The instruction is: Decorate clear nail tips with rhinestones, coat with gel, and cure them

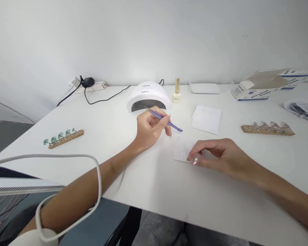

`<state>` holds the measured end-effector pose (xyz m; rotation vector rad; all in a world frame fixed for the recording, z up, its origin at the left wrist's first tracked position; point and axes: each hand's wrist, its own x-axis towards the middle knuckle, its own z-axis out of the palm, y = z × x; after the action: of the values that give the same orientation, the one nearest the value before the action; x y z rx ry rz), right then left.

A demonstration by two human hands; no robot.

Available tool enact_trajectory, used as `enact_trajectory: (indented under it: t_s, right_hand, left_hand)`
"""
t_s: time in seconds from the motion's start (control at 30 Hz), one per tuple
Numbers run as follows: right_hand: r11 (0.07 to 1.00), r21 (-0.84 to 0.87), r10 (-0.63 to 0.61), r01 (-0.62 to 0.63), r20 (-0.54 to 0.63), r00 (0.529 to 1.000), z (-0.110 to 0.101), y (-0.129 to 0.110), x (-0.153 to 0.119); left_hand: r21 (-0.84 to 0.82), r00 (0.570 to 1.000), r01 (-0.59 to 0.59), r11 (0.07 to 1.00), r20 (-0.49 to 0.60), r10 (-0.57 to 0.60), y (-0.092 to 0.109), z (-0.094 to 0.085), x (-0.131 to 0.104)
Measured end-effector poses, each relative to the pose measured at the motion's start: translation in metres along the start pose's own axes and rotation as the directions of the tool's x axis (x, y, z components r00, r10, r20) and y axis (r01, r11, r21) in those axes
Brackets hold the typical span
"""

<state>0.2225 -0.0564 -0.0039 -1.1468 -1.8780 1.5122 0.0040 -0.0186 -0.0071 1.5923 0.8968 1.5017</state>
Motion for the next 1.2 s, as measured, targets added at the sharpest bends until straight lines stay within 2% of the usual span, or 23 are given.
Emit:
enact_trajectory:
  t_s: [0.17, 0.3, 0.53, 0.83, 0.97, 1.07, 1.13, 1.17, 1.2]
  right_hand:
    - [0.993, -0.033, -0.106, 0.117, 0.229, 0.968, 0.014, -0.003, -0.006]
    - [0.959, -0.141, -0.188, 0.247, 0.338, 0.922, 0.016, -0.001, -0.002]
    - [0.939, -0.189, -0.193, 0.287, 0.400, 0.896, 0.010, 0.001, 0.001]
    - [0.949, -0.179, -0.168, 0.259, 0.409, 0.897, 0.005, 0.004, 0.001]
    - [0.972, -0.137, -0.119, 0.189, 0.406, 0.906, -0.004, -0.002, -0.002]
    - [0.990, -0.092, -0.071, 0.109, 0.343, 0.937, -0.015, -0.008, -0.001]
    - [0.986, -0.144, -0.067, 0.089, 0.151, 0.986, -0.022, -0.009, 0.000]
    - [0.974, -0.211, -0.083, 0.083, 0.009, 0.996, -0.024, -0.008, 0.002]
    - [0.954, -0.292, -0.107, 0.067, -0.124, 0.987, -0.026, -0.005, 0.003]
  left_hand:
    - [0.013, 1.000, -0.001, 1.000, 0.011, 0.001, -0.003, -0.001, 0.002]
    - [0.036, 1.000, -0.025, 0.999, 0.005, 0.025, -0.004, -0.001, 0.003]
    - [0.049, 0.999, -0.038, 0.998, 0.024, 0.037, -0.006, -0.001, 0.002]
    - [0.054, 0.999, -0.027, 0.998, 0.030, 0.025, -0.005, 0.000, 0.003]
    - [0.049, 1.000, -0.021, 0.999, 0.008, 0.021, -0.006, -0.002, 0.003]
    - [0.058, 0.998, -0.035, 0.998, -0.047, 0.038, -0.005, -0.003, 0.003]
    - [0.046, 0.997, -0.049, 0.998, -0.063, 0.052, -0.004, -0.003, 0.004]
    - [0.033, 0.996, -0.058, 0.998, -0.062, 0.060, -0.005, -0.003, 0.004]
    - [0.020, 0.996, -0.066, 0.998, -0.054, 0.067, -0.005, -0.003, 0.005]
